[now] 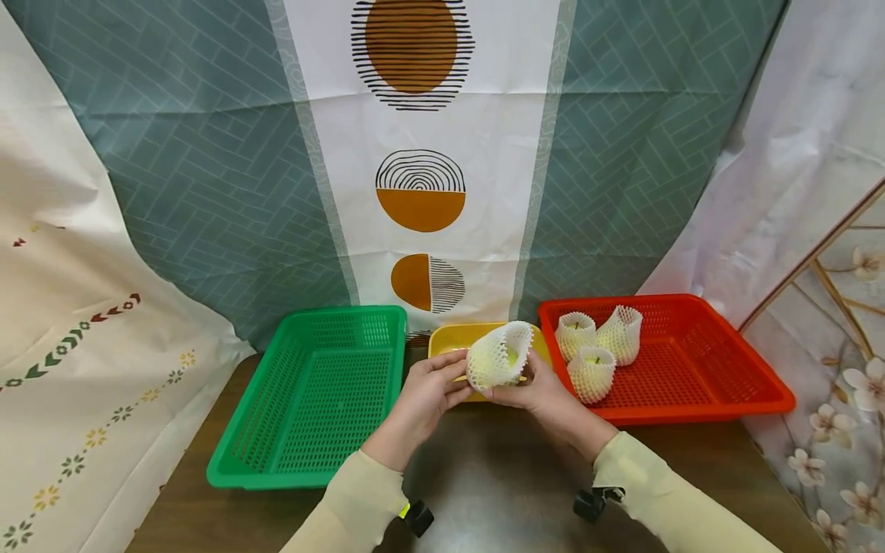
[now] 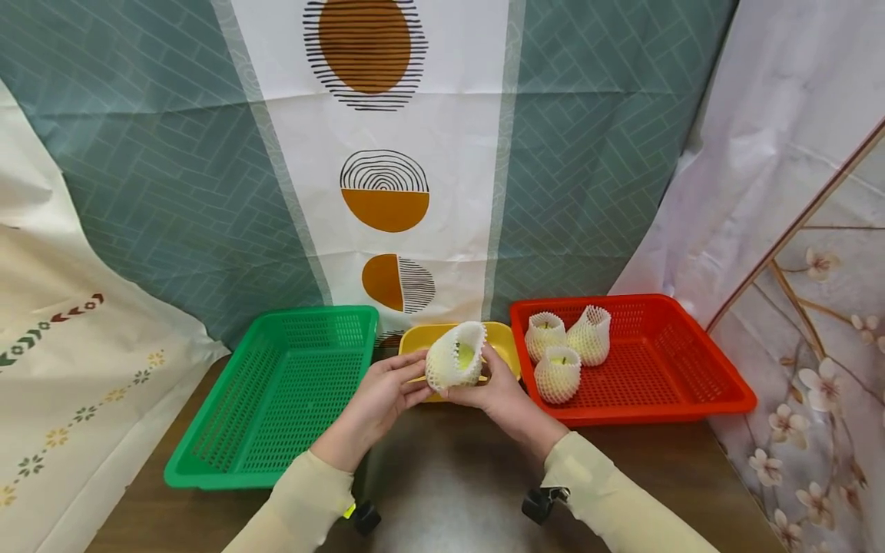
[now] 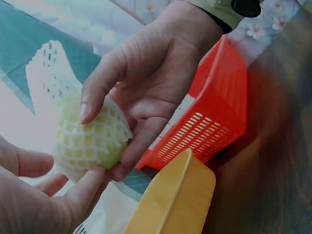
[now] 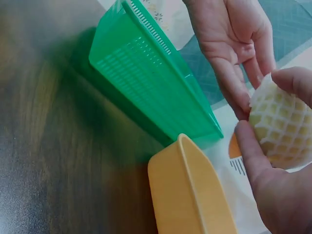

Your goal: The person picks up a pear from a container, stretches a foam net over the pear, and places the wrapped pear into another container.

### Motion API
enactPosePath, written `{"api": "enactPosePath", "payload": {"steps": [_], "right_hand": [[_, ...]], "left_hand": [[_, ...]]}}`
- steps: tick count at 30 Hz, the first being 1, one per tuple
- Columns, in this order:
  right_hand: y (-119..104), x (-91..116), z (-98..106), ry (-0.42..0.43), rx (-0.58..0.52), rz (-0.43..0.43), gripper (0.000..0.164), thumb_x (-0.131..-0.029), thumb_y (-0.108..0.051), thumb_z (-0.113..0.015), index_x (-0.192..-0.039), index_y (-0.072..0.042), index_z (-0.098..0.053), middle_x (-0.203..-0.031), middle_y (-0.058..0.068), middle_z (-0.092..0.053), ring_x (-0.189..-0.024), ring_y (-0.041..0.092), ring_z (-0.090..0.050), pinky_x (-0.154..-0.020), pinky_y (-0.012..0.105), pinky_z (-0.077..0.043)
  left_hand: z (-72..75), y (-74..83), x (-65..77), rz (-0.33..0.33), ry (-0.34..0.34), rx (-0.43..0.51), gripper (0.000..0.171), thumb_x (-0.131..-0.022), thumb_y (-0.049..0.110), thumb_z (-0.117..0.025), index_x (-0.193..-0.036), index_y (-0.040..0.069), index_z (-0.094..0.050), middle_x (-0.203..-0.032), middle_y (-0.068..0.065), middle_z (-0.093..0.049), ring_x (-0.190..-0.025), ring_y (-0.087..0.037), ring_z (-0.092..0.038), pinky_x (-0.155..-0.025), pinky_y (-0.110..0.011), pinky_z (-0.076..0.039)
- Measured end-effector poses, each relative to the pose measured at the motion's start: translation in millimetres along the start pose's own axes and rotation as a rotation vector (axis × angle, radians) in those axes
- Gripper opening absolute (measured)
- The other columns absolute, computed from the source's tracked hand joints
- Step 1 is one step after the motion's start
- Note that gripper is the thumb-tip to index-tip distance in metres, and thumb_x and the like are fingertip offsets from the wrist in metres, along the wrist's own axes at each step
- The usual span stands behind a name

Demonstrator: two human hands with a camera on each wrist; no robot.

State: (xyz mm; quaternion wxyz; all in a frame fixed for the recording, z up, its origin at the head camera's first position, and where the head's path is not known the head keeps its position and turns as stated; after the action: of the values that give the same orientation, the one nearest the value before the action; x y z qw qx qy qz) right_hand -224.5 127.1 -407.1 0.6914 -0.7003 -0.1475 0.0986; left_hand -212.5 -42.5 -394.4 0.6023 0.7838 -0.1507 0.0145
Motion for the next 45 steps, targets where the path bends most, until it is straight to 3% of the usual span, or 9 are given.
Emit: {"api": "enactPosePath", "payload": {"steps": [5,10,18,26,33,36,40,45], "right_hand": [[1.6,-3.8,1.2,0.032,0.027,0.024,0.079,-0.068,-0.019,-0.083,-0.133,-0.031,-0.039,-0.129,0.003,-0.049,-0.116,0.026,-0.049,-0.088,0.035,-0.050],[2.3,-4.8,3.0,0.042,0.059,0.033,0.079,-0.066,-0.019,-0.085,-0.131,-0.031,-0.042,-0.128,0.002,-0.051,-0.113,0.025,-0.052,-0.088,0.035,-0.050],[6.3,-8.8,4.4,0.043,0.043,0.051,0.086,-0.064,-0.012,-0.085,-0.135,-0.030,-0.040,-0.126,0.006,-0.055,-0.108,0.023,-0.058,-0.087,0.033,-0.052],[5.6,-10.1,2.1,0.020,-0.004,0.064,0.090,-0.062,-0.010,-0.086,-0.137,-0.028,-0.040,-0.130,0.005,-0.053,-0.111,0.023,-0.058,-0.087,0.034,-0.052],[5.8,-11.4,-0.2,0.016,0.000,0.048,0.087,-0.062,-0.016,-0.087,-0.136,-0.025,-0.042,-0.128,0.007,-0.057,-0.109,0.022,-0.060,-0.088,0.034,-0.052],[6.1,-13.1,-1.5,0.013,0.006,0.068,0.086,-0.062,-0.014,-0.086,-0.136,-0.022,-0.042,-0.128,0.007,-0.058,-0.109,0.021,-0.061,-0.088,0.033,-0.052],[7.1,-15.3,-4.2,-0.020,-0.009,0.102,0.084,-0.063,-0.009,-0.085,-0.136,-0.017,-0.043,-0.128,0.009,-0.059,-0.108,0.022,-0.062,-0.087,0.033,-0.053],[7.1,-15.0,-6.4,-0.069,-0.019,0.097,0.079,-0.071,-0.001,-0.078,-0.138,-0.016,-0.040,-0.129,0.013,-0.056,-0.105,0.021,-0.063,-0.086,0.033,-0.053]], "left_hand": [[3.7,-5.5,-4.1,-0.011,0.068,-0.004,0.041,-0.087,0.025,-0.065,-0.121,0.004,-0.060,-0.118,-0.013,-0.059,-0.090,-0.019,-0.068,-0.085,-0.033,-0.053],[5.7,-9.5,-6.7,-0.017,0.099,0.018,0.039,-0.084,0.022,-0.069,-0.116,0.003,-0.063,-0.110,-0.012,-0.064,-0.088,-0.017,-0.069,-0.082,-0.032,-0.053],[8.9,-15.6,-11.2,-0.016,0.111,0.020,0.035,-0.084,0.017,-0.069,-0.114,-0.001,-0.063,-0.105,-0.012,-0.064,-0.084,-0.015,-0.069,-0.080,-0.029,-0.054],[9.5,-19.4,-15.3,0.004,0.090,-0.046,0.033,-0.086,0.014,-0.066,-0.114,-0.003,-0.063,-0.098,-0.012,-0.067,-0.080,-0.016,-0.068,-0.078,-0.032,-0.056],[12.2,-9.1,-10.6,-0.068,0.150,-0.167,0.038,-0.086,0.018,-0.065,-0.123,0.011,-0.059,-0.116,-0.007,-0.060,-0.098,-0.017,-0.063,-0.085,-0.036,-0.054],[10.7,-4.4,-8.6,-0.069,0.098,-0.089,0.039,-0.091,0.021,-0.059,-0.129,0.014,-0.055,-0.123,-0.008,-0.058,-0.102,-0.022,-0.063,-0.085,-0.038,-0.053],[9.7,-6.3,-8.1,0.012,0.025,0.063,0.042,-0.095,0.033,-0.052,-0.130,0.010,-0.050,-0.122,-0.013,-0.061,-0.099,-0.026,-0.067,-0.084,-0.041,-0.053],[11.7,-9.6,-10.2,0.056,0.022,0.112,0.047,-0.092,0.038,-0.055,-0.127,0.009,-0.050,-0.120,-0.013,-0.062,-0.102,-0.026,-0.066,-0.086,-0.041,-0.053]]}}
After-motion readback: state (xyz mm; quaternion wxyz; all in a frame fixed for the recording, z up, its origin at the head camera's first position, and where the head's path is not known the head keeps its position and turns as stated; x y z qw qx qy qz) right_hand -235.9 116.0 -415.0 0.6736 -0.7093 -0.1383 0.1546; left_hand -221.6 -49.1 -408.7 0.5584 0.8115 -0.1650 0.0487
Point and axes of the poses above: each hand's wrist, its own x-axis away from the middle knuckle, its own z-axis out of the back of the hand, y = z × x, the point moved 5 cm from there along -x, towards the middle knuckle
